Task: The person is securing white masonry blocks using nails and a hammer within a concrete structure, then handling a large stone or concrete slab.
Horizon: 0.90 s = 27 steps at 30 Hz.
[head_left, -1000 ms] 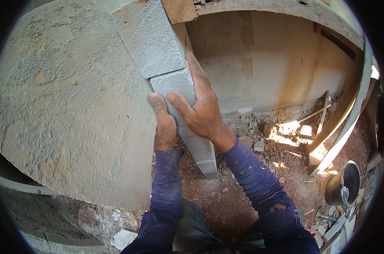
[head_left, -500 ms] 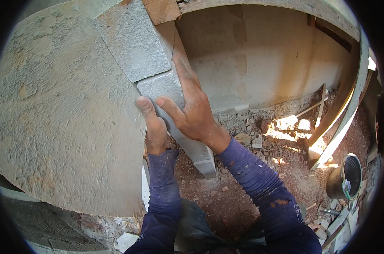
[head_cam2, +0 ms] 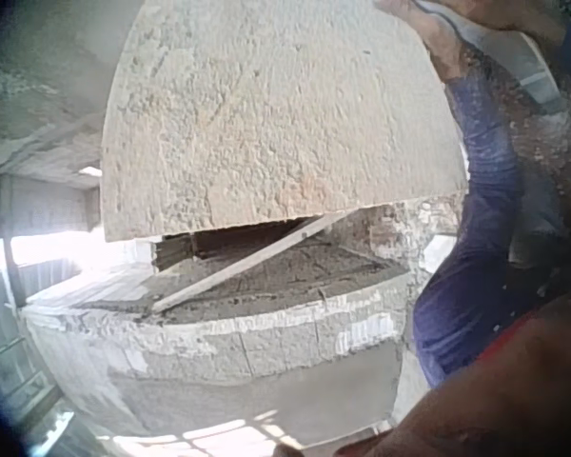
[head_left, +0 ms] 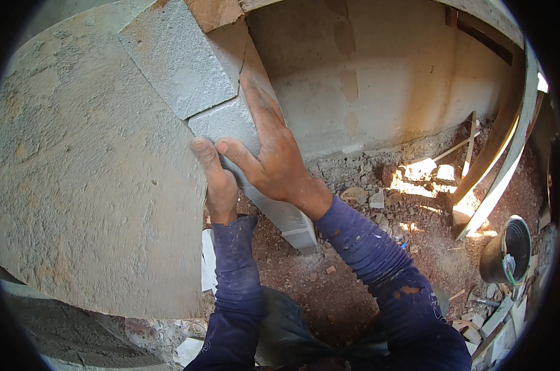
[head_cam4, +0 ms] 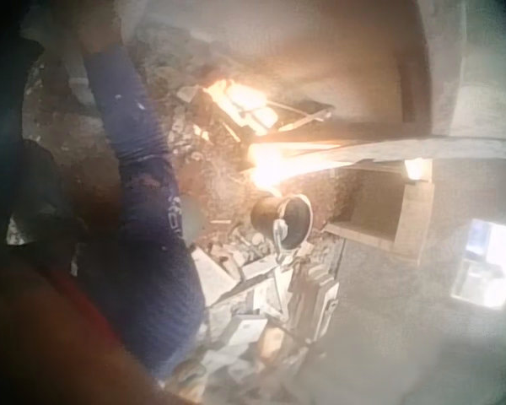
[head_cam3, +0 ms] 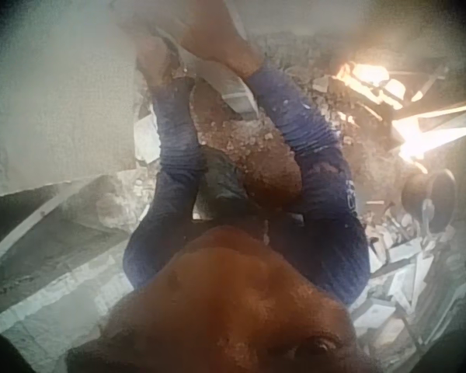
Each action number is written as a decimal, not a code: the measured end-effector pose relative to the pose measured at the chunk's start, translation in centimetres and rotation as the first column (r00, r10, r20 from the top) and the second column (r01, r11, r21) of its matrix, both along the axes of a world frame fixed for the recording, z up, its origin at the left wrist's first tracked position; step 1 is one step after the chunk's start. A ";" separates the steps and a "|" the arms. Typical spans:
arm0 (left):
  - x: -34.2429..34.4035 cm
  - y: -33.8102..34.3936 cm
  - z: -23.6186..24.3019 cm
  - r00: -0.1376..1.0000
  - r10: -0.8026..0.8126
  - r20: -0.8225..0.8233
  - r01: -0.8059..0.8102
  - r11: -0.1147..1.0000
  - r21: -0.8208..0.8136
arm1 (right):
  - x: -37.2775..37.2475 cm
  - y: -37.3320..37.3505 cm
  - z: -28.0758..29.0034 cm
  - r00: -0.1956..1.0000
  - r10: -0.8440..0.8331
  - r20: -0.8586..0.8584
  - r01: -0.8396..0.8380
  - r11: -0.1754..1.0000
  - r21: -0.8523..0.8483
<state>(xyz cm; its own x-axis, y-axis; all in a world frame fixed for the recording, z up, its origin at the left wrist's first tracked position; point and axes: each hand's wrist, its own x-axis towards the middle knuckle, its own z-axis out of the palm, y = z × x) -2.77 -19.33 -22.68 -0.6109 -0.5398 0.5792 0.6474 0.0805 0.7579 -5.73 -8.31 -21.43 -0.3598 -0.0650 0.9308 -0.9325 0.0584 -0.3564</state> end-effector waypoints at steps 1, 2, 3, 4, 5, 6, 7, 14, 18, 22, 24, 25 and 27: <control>0.3 -1.1 -0.1 1.000 -0.003 0.000 0.003 1.000 0.001 | -0.1 0.2 0.0 1.000 -0.003 0.000 0.003 1.000 0.001; 1.1 -3.1 -0.2 0.959 -0.281 0.032 0.283 0.955 -0.093 | -0.2 0.4 0.0 1.000 -0.015 0.005 0.015 1.000 0.008; 1.8 -4.3 0.0 0.847 -0.524 0.089 0.531 0.828 -0.177 | -0.2 0.2 0.0 1.000 -0.017 0.008 0.017 1.000 0.012; 1.6 -4.4 -0.3 0.850 -0.519 0.086 0.526 0.831 -0.180 | 0.0 0.2 0.1 1.000 -0.011 0.005 0.011 1.000 0.011; 1.2 -4.2 -0.6 0.925 -0.368 0.096 0.380 0.908 -0.177 | 0.2 0.2 0.2 1.000 -0.002 0.013 0.002 1.000 0.024; 0.9 -3.6 -0.6 0.972 -0.211 0.106 0.226 0.959 -0.171 | 0.2 0.4 0.1 1.000 0.004 0.021 -0.005 0.999 0.041; 0.9 -3.1 -0.5 0.973 -0.208 0.102 0.223 0.960 -0.170 | 0.2 0.7 0.2 1.000 0.007 0.018 -0.008 0.999 0.043; 1.0 -0.6 0.3 0.861 -0.504 0.074 0.509 0.855 -0.100 | 0.7 2.2 -0.2 0.998 0.027 0.062 -0.031 0.998 0.057; 0.8 -0.5 0.5 0.860 -0.478 0.179 0.504 0.851 -0.149 | 0.4 1.8 -1.2 0.997 0.022 0.073 -0.024 0.999 0.028; 1.1 -0.3 0.8 0.869 -0.468 0.159 0.490 0.856 -0.165 | 0.7 2.0 -1.4 0.992 0.012 0.124 -0.015 1.000 0.021; 1.3 -0.4 1.1 0.881 -0.449 0.151 0.471 0.864 -0.180 | 0.7 1.7 -1.2 0.996 0.008 0.084 -0.013 0.998 0.060; 1.5 -0.5 1.1 0.889 -0.434 0.148 0.456 0.870 -0.186 | 0.7 1.9 -1.1 0.997 0.007 0.082 -0.012 0.998 0.059; 1.6 -0.4 1.1 0.914 -0.381 0.139 0.403 0.893 -0.203 | 0.6 2.7 -0.9 0.993 0.020 0.116 -0.025 0.999 0.034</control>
<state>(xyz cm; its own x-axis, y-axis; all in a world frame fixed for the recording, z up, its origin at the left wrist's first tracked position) -1.21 -19.74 -21.55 -0.8027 -0.1093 0.5862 0.5890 0.0082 0.8081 -5.15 -5.59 -22.33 -0.4625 -0.1060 0.8803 -0.8866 0.0521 -0.4596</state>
